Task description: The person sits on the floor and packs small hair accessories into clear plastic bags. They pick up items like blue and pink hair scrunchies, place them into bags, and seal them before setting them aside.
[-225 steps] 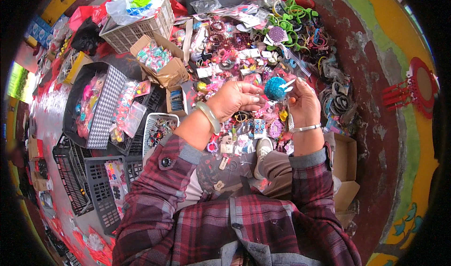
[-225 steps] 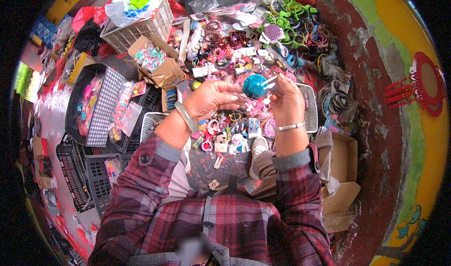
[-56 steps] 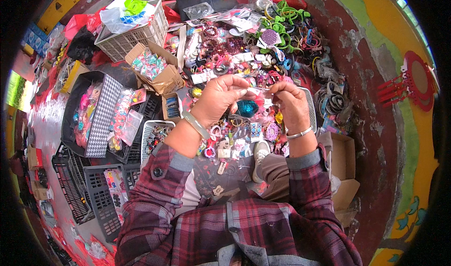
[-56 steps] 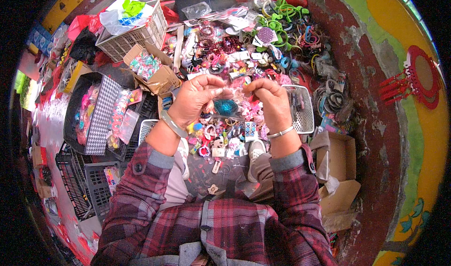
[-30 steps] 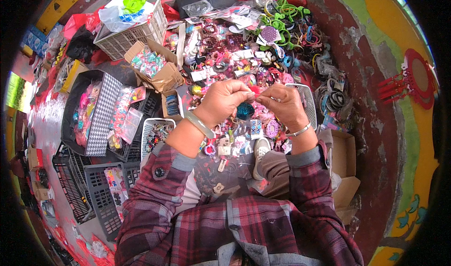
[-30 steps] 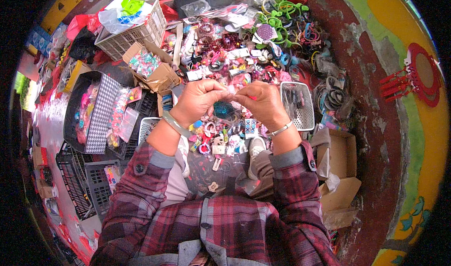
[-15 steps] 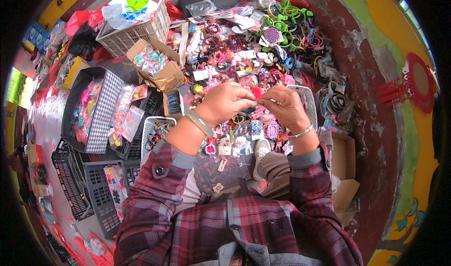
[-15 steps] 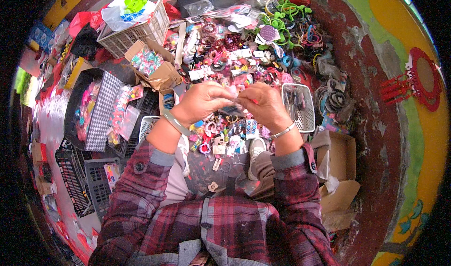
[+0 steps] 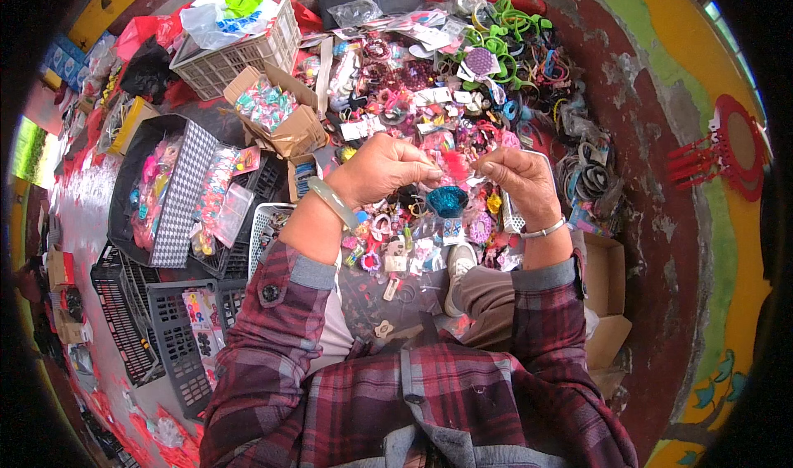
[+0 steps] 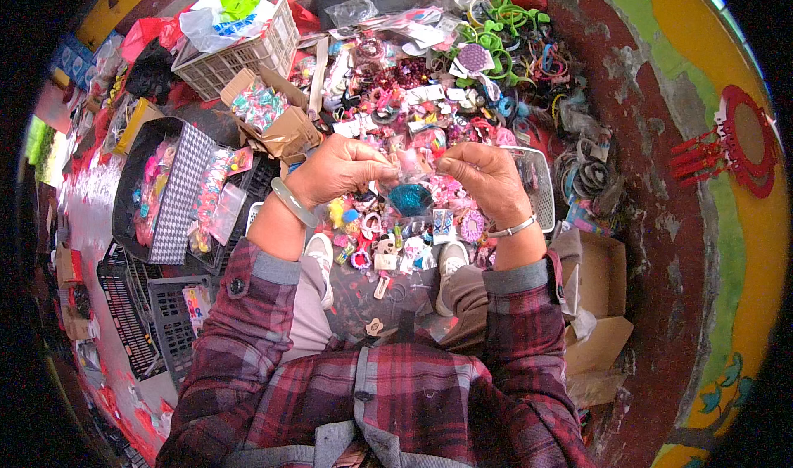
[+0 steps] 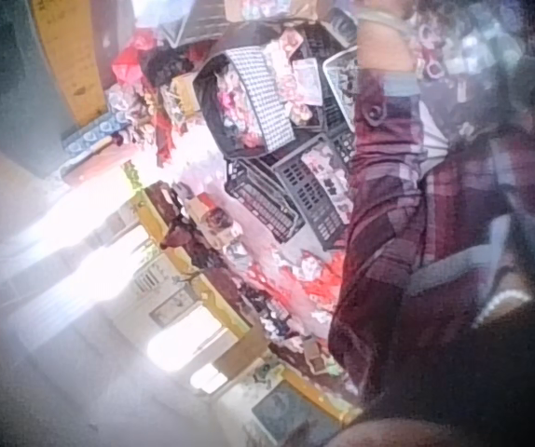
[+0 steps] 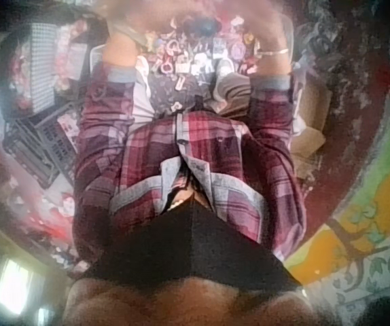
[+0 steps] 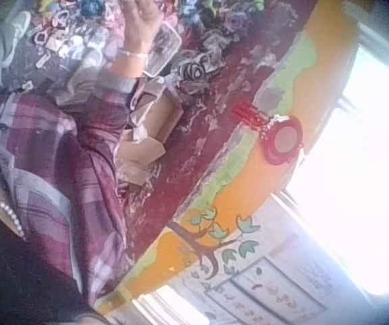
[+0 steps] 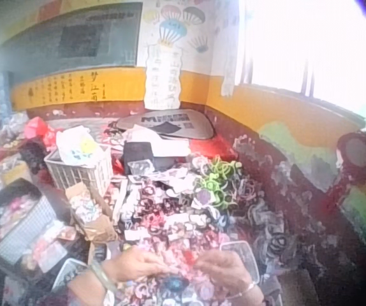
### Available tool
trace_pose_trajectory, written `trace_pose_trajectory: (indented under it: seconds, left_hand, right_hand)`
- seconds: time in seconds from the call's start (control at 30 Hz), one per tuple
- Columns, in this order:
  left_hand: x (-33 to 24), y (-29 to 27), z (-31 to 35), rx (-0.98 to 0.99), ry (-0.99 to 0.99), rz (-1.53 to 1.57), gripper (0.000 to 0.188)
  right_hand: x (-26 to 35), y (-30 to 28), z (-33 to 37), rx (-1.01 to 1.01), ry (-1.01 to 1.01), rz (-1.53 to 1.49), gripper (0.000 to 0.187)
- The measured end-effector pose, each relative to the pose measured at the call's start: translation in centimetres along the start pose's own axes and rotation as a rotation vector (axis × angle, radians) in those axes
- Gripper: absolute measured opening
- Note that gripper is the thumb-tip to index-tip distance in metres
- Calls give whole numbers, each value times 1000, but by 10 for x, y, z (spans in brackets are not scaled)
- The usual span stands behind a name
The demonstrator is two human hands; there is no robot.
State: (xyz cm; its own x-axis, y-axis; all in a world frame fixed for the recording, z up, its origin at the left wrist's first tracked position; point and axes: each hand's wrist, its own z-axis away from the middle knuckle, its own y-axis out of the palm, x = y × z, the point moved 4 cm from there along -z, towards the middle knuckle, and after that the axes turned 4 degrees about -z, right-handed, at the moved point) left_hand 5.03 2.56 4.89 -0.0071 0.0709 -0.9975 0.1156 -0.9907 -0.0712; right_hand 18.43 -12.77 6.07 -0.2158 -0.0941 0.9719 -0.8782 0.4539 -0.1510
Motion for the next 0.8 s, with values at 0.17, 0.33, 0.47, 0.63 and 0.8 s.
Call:
trace_pose_trajectory:
  seconds: [0.17, 0.33, 0.47, 0.63, 0.8]
  left_hand:
    - [4, -3, -2, -45, 60, 193, 23]
    - [15, 7, -2, -74, -145, 409, 27]
    - [16, 15, -4, -62, -99, 388, 27]
    - [31, -6, -5, -215, -161, 546, 28]
    - [41, -23, -4, -397, -181, 683, 26]
  right_hand:
    - [1, 9, 0, -25, 101, -351, 13]
    - [-10, 11, -3, -125, 198, -391, 15]
    - [-12, 11, -5, -203, 194, -345, 18]
    - [-22, -9, -1, -431, 281, -531, 17]
    - [-29, -26, -5, -250, 30, 410, 46]
